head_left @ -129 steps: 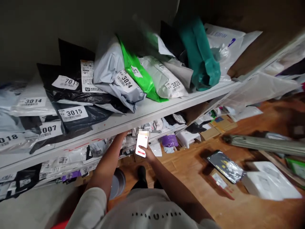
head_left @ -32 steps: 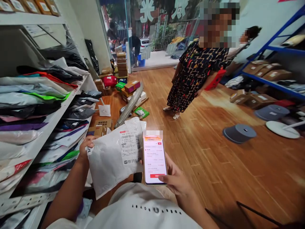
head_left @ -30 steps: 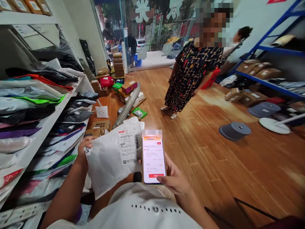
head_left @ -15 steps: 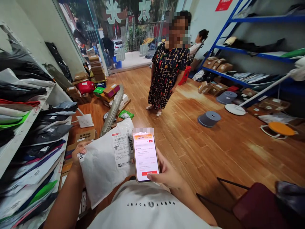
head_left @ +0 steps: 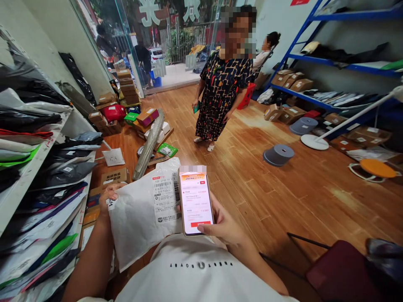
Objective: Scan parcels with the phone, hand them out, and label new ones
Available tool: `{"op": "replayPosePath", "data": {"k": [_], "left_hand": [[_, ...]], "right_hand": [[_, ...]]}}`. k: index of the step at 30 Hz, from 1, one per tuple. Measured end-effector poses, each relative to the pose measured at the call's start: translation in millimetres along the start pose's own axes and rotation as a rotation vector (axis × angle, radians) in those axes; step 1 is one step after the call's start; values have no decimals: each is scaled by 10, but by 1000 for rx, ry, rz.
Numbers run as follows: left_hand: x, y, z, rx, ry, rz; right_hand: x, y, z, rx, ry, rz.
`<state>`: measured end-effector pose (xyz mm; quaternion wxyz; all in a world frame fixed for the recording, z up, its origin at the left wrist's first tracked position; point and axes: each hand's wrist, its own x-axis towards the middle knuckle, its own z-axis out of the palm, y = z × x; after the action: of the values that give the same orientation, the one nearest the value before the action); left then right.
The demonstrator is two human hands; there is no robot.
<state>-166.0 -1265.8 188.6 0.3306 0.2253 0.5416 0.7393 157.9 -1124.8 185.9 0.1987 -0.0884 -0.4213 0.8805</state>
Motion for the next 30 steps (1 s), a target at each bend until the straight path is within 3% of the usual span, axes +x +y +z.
{"op": "replayPosePath", "data": {"k": [5, 13, 20, 30], "left_hand": [[-19, 38, 79, -6, 6, -21], [5, 31, 91, -12, 157, -35], [30, 10, -10, -26, 76, -43], [123, -48, -134, -16, 68, -7]], "right_hand": [[0, -3, 14, 0, -6, 5], [-8, 54, 5, 14, -27, -29], [27, 74, 12, 6, -19, -37], [51, 73, 5, -14, -18, -54]]}}
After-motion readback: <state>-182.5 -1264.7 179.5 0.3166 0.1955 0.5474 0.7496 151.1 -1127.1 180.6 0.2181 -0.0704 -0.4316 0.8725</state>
